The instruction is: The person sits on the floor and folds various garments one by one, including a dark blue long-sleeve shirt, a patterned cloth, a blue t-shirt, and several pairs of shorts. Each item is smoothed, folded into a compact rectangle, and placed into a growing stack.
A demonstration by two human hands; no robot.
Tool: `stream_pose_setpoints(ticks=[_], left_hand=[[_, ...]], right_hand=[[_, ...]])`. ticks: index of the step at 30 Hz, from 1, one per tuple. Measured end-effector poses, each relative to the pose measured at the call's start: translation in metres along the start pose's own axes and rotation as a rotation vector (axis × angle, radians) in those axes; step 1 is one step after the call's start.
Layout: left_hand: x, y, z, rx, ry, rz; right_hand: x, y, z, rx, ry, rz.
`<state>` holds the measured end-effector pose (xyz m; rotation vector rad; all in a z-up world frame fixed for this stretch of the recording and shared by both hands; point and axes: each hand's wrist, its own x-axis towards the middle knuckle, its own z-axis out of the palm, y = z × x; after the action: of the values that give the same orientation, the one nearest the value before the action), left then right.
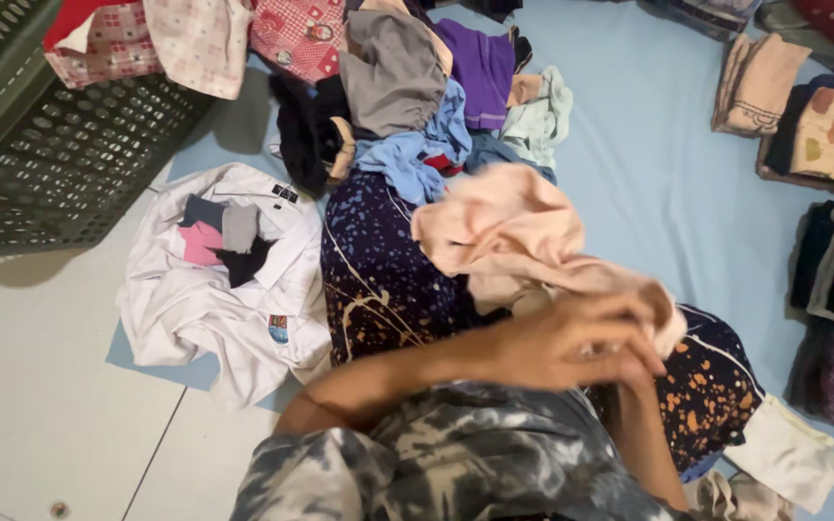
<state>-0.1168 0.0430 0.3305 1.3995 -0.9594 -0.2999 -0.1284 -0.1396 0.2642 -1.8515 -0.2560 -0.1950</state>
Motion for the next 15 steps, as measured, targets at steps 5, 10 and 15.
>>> stream_pose_setpoints(ticks=[5, 10, 15], left_hand=[[0.042, -0.124, -0.069, -0.133, 0.381, -0.662], [0.058, -0.262, -0.191, 0.774, 0.837, -0.223], [0.039, -0.336, -0.225, 1.041, 0.919, -0.593]], right_hand=[[-0.015, 0.035, -0.017, 0.06, 0.139, 0.218], [-0.015, 0.046, -0.025, 0.048, 0.091, 0.259], [-0.013, 0.047, -0.018, 0.02, 0.077, 0.287]])
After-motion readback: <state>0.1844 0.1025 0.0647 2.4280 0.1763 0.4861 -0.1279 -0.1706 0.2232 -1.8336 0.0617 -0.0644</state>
